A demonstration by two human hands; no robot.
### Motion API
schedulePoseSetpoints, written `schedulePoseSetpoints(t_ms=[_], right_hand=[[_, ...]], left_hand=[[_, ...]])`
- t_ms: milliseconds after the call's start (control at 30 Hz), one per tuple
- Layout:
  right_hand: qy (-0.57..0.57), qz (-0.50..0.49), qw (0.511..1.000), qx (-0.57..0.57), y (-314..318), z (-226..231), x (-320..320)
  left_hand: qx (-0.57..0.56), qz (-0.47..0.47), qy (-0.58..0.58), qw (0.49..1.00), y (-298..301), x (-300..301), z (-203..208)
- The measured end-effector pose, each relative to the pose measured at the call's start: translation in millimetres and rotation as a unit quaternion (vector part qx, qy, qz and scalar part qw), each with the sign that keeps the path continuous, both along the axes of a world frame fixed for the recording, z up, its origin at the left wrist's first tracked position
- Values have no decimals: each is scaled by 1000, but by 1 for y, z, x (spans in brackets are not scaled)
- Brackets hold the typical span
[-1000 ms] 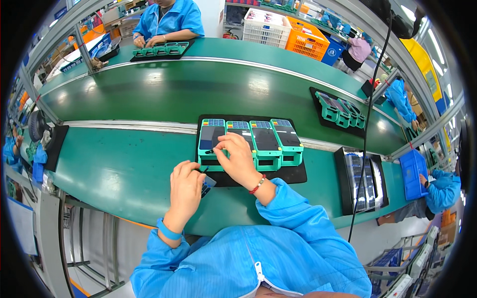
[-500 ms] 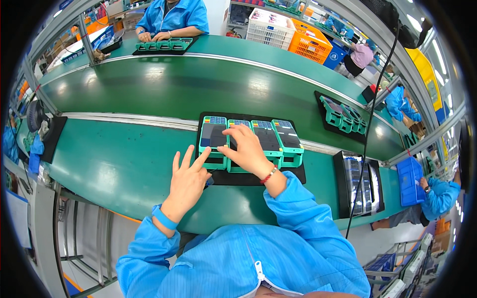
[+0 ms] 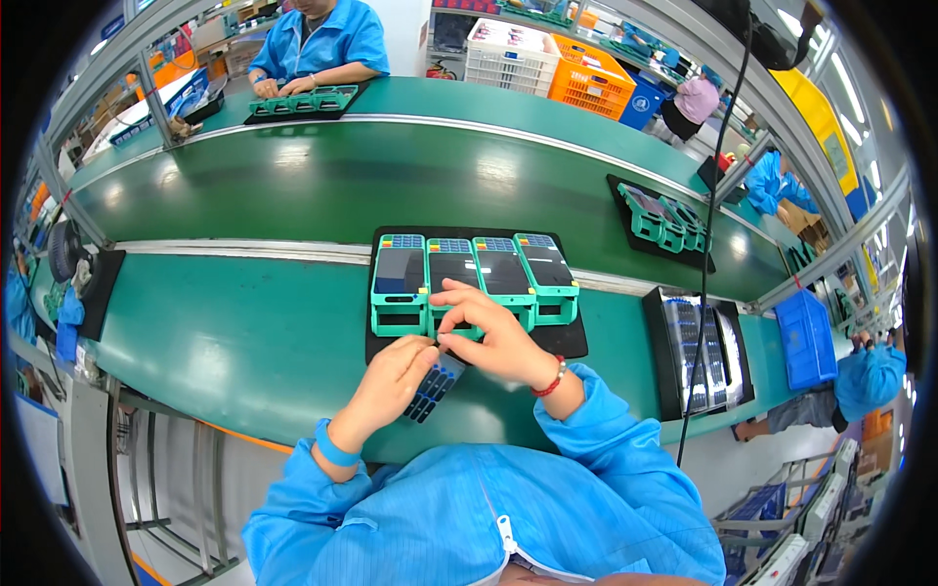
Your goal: Assembling small buttons or pads into electronic device casings on a production line.
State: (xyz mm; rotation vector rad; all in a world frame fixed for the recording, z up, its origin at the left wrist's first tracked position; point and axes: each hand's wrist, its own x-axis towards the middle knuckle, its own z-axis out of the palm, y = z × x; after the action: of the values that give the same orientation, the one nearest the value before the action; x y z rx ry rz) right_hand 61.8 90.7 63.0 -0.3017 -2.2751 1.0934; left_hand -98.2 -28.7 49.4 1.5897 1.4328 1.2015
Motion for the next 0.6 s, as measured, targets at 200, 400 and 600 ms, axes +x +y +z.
schedulePoseSetpoints(t_ms=[200,400,600], right_hand=[[84,-63,991,78,-16,6,26],[96,-265,956,83,18,-42,6],[49,-288,943,162,20,-55,1]], left_hand=[[-240,6,-475,846,13,4,-20],[151,113,259,947,15,22,-16],[144,111,388,904,23,28,-11]])
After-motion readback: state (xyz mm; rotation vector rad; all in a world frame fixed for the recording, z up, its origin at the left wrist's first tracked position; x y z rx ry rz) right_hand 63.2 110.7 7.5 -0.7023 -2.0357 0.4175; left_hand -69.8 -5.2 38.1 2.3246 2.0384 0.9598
